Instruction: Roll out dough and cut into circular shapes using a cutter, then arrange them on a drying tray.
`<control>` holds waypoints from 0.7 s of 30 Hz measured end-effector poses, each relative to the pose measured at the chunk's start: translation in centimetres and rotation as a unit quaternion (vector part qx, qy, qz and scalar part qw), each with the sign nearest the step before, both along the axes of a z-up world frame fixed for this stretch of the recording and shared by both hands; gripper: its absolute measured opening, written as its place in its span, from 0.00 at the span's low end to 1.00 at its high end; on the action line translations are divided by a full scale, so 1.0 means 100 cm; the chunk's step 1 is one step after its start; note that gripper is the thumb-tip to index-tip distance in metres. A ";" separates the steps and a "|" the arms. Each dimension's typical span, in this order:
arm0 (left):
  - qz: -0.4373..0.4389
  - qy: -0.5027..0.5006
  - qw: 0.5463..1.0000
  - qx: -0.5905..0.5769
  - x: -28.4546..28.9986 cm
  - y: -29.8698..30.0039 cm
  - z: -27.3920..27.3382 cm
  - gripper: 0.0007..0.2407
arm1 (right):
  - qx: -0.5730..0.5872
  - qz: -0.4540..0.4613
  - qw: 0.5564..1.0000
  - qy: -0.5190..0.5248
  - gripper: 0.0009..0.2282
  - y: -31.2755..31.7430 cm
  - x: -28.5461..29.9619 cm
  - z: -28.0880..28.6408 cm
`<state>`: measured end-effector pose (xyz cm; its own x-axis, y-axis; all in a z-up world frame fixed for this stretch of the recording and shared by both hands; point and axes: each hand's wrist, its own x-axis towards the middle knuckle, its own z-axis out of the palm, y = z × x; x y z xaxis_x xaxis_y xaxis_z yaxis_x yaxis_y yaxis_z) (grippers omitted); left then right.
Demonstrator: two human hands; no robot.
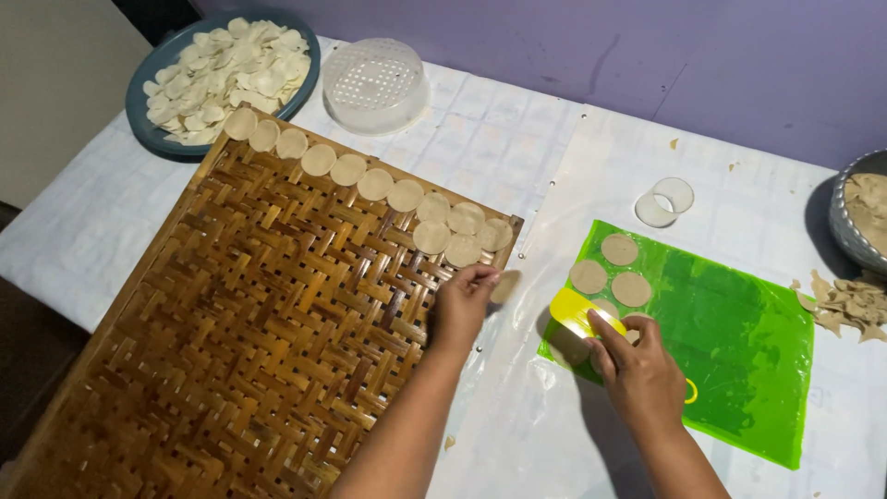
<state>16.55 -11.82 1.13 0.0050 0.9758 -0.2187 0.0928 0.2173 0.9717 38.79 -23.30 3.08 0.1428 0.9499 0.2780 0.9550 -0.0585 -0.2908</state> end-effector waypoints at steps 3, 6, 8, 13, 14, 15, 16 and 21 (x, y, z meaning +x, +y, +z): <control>0.056 0.124 0.991 -0.014 -0.038 0.019 0.015 0.07 | -0.005 -0.017 1.000 -0.003 0.16 -0.002 0.006 -0.004; 0.090 0.169 0.981 -0.023 -0.068 0.038 0.033 0.07 | -0.028 -0.036 0.999 -0.010 0.16 -0.006 0.012 -0.010; 0.103 0.195 0.974 -0.053 -0.084 0.055 0.034 0.07 | -0.042 -0.046 0.998 -0.016 0.16 -0.007 0.015 -0.013; 0.170 0.189 0.963 0.087 -0.111 0.096 -0.008 0.08 | -0.067 -0.070 0.995 0.009 0.16 -0.012 0.017 -0.017; 0.170 0.188 0.963 0.087 -0.110 0.095 -0.002 0.08 | -0.067 -0.071 0.995 0.008 0.16 -0.012 0.019 -0.018; 0.192 0.200 0.958 0.071 -0.110 0.094 0.004 0.07 | -0.067 -0.075 0.995 0.014 0.16 -0.013 0.020 -0.019; 0.213 0.211 0.952 0.056 -0.109 0.093 0.010 0.07 | -0.067 -0.079 0.994 0.020 0.16 -0.014 0.022 -0.019; 0.220 0.246 0.941 0.070 -0.108 0.094 0.004 0.07 | -0.057 -0.101 0.993 0.019 0.16 -0.021 0.037 -0.029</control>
